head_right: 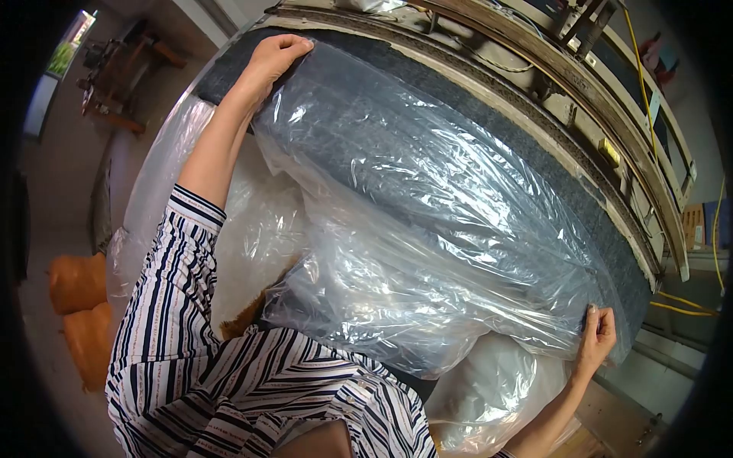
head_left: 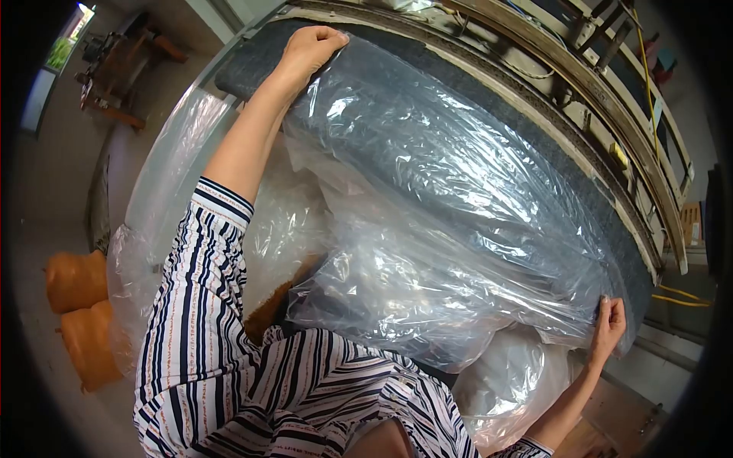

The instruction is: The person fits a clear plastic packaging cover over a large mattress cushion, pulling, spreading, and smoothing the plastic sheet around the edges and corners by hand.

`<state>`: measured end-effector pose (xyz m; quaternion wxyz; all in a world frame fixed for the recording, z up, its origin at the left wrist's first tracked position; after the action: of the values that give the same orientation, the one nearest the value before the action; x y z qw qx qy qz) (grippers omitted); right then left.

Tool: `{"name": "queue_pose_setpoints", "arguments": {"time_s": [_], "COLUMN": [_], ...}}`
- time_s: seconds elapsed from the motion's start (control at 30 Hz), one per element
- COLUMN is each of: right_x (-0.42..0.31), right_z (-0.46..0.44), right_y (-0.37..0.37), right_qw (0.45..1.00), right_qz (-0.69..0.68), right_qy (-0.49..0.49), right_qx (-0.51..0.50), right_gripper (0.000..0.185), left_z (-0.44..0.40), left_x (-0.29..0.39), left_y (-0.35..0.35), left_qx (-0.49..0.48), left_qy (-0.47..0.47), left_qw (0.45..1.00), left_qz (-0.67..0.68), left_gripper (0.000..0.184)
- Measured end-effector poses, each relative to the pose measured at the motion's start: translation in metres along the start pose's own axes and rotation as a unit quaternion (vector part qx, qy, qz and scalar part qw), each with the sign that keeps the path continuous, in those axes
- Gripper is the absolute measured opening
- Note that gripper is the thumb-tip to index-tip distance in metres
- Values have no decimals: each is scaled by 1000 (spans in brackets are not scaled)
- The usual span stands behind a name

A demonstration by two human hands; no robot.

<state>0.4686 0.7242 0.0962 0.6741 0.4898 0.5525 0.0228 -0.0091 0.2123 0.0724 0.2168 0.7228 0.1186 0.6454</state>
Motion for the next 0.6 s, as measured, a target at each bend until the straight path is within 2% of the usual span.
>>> {"name": "queue_pose_setpoints", "arguments": {"time_s": [0.1, 0.2, 0.3, 0.4, 0.5, 0.6], "right_x": [-4, 4, -9, -20, -25, -20], "right_z": [-2, -7, -8, -12, -14, -5], "right_y": [1, 1, -10, -14, -18, -23], "right_qw": [999, 999, 997, 996, 994, 982], "right_qz": [-33, -51, -64, -80, -96, -116], "right_qy": [19, -7, -19, 9, -5, -73], "right_qx": [1, -15, -36, -27, -55, -133], "right_gripper": [26, 23, 22, 20, 20, 18], "left_z": [-7, -13, -10, -9, -13, -26], "left_x": [-7, -9, -1, 1, 2, -2], "left_y": [1, 7, 18, 24, 27, 35], "left_qx": [7, 47, 109, 126, 138, 189], "left_qy": [-34, -64, -88, -74, -91, -97], "left_qw": [999, 997, 986, 977, 966, 930], "left_qz": [35, -1, -91, -156, -199, -299], "left_gripper": [20, 21, 22, 22, 21, 21]}}
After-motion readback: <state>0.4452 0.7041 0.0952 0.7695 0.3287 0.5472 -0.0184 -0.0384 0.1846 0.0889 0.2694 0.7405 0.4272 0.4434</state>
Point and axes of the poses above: each hand's wrist, its own z-axis away from the middle knuckle, its own y-axis out of the back of the hand, x = y × z, the point moved 10 cm from there along -z, towards the middle knuckle, and after that the axes turned 1 degree about -y, right-handed, at the moved point
